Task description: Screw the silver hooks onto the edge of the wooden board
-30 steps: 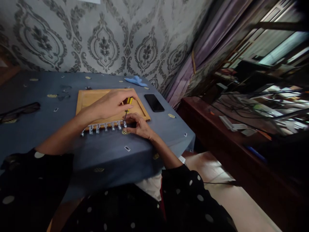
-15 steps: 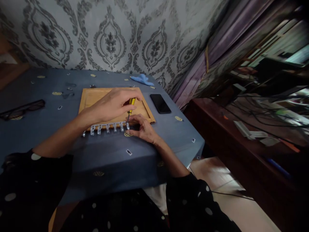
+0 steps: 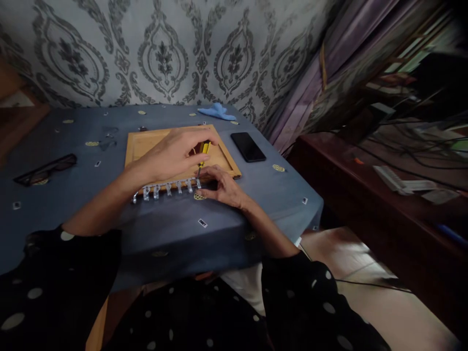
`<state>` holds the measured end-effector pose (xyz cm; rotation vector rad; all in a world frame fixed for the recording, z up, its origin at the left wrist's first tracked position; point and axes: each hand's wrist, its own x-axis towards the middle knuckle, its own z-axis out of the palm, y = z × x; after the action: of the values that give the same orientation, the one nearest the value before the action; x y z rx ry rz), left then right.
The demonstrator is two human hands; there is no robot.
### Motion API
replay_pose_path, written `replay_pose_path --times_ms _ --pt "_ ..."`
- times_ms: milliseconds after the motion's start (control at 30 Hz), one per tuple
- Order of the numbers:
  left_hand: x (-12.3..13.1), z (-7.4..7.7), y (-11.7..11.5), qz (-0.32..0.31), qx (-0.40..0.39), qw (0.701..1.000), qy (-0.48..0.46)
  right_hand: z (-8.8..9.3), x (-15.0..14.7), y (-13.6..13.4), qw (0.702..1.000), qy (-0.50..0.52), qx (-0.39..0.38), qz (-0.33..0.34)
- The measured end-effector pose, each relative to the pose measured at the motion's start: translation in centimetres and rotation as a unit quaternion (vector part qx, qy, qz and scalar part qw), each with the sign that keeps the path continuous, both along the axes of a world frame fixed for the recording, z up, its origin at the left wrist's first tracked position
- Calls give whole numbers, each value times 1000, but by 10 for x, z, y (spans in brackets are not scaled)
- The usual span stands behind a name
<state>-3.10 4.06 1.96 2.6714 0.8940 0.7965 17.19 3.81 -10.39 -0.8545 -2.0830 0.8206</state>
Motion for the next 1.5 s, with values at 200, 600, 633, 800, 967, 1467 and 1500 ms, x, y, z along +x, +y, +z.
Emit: replay_pose_path --times_ms 200,600,633,800,967,1467,1500 --pt "0 1 1 -2 -6 1000 8 3 1 -3 1000 3 -22 5" --pt "2 -1 1 10 -18 1000 -10 29 2 -3 993 82 -79 -13" --pt "2 -1 1 11 -7 1000 -11 34 0 -3 993 90 -76 -8" --pt "3 2 -2 8 10 1000 4 52 -12 0 989 143 -30 -1" --pt "-4 -6 -7 16 -24 999 -44 58 -14 3 991 130 4 6" --pt "-5 -72 -28 136 -77 975 156 80 -1 16 995 78 -42 55" --pt "-4 -73 -28 144 -77 974 160 83 1 19 995 64 -42 62"
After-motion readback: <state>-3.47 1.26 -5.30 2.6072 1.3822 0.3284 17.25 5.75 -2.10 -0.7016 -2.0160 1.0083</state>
